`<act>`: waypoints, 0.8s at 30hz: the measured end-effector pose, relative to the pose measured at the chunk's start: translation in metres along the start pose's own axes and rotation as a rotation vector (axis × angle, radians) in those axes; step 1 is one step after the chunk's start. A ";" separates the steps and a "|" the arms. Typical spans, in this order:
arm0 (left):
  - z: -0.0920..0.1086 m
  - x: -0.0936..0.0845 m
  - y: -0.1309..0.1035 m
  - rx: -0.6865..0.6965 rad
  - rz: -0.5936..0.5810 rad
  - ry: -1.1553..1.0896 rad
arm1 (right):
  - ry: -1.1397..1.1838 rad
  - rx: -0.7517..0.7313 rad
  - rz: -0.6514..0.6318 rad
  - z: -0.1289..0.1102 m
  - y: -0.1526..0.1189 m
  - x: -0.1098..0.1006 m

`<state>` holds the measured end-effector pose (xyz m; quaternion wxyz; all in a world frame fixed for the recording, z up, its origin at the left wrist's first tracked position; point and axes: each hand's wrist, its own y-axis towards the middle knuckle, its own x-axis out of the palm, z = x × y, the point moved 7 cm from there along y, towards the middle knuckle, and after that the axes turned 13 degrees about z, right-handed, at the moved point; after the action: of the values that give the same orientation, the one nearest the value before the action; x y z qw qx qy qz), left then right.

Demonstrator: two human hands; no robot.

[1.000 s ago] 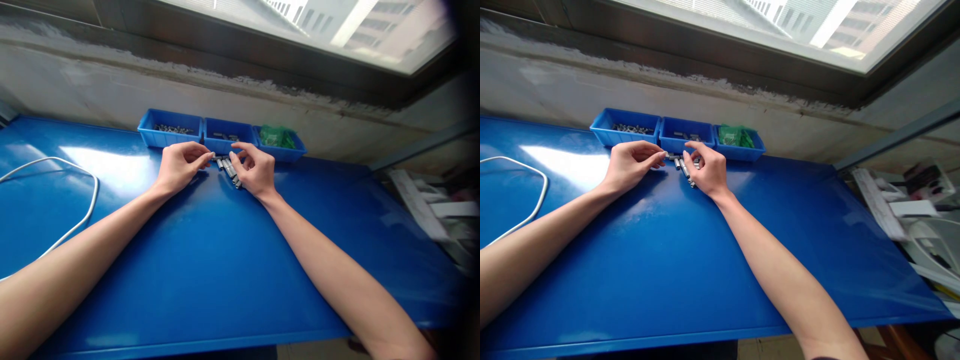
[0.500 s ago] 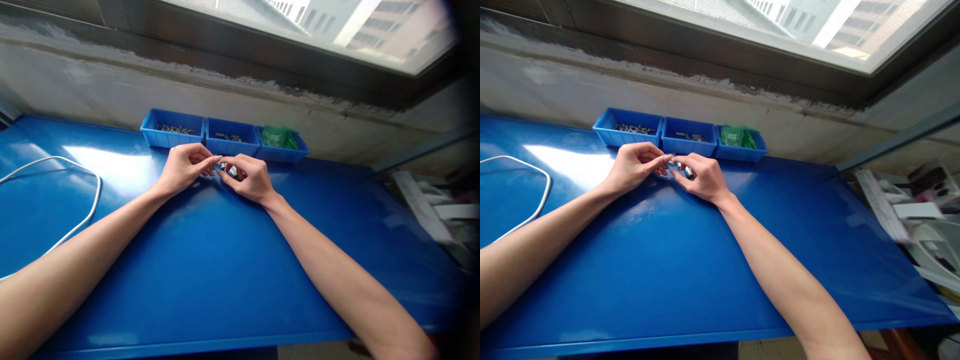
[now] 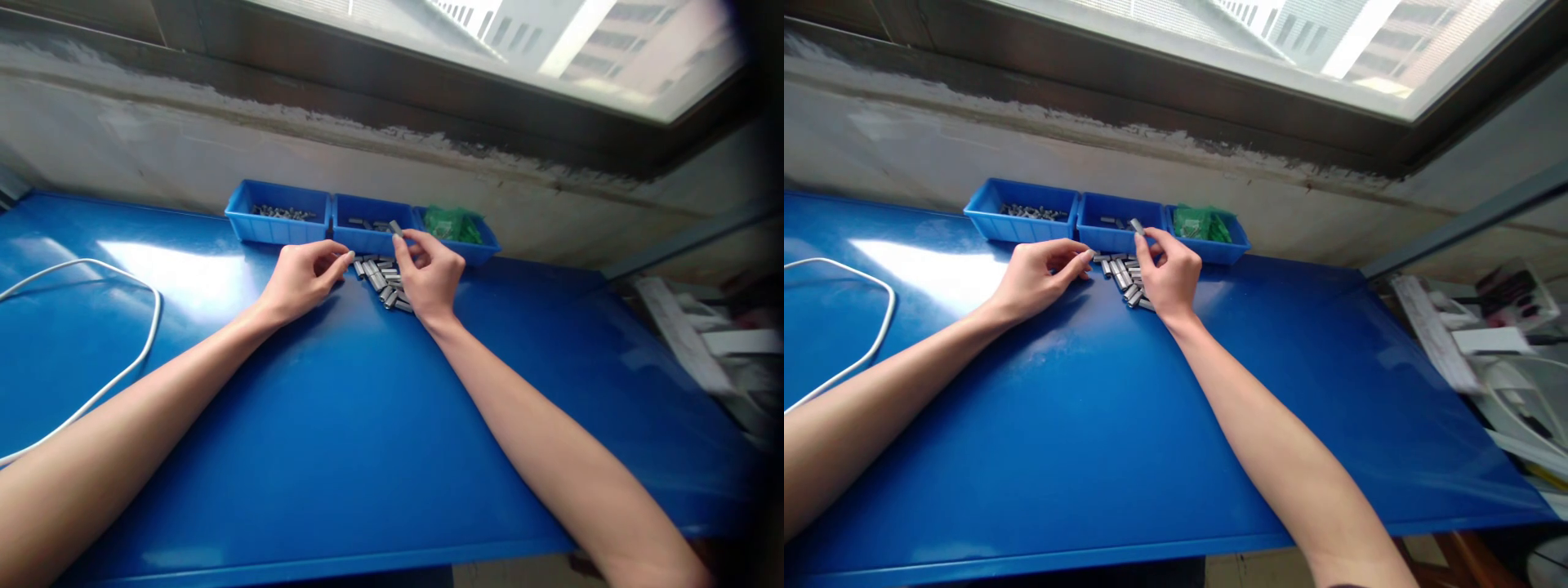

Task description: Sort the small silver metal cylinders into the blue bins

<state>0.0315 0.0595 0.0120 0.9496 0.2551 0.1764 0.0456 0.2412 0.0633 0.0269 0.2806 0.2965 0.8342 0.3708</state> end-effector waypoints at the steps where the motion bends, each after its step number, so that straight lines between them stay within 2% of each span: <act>1: 0.004 0.002 -0.001 0.072 -0.020 0.057 | -0.009 0.041 0.029 0.006 0.002 -0.001; 5: 0.021 0.011 -0.011 0.375 -0.129 0.232 | 0.002 0.114 0.021 0.020 0.003 0.002; 8: 0.029 0.018 -0.018 0.515 -0.213 0.272 | 0.037 0.167 -0.011 0.022 0.003 0.004; 12: 0.034 0.020 -0.021 0.553 -0.246 0.267 | 0.193 0.316 -0.007 0.023 0.005 0.002; 15: 0.039 0.028 -0.022 0.572 -0.266 0.303 | 0.310 0.357 -0.023 0.020 0.006 -0.003; 21: 0.051 0.072 -0.023 0.676 -0.382 0.441 | 0.325 0.378 -0.031 0.021 0.007 -0.020; 24: 0.052 0.086 -0.020 0.713 -0.445 0.469 | 0.326 0.377 -0.041 0.022 0.006 -0.022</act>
<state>0.1309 0.0331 0.0173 0.7242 0.5039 0.4406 -0.1656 0.2721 0.0611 0.0243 0.0894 0.2628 0.9287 0.2457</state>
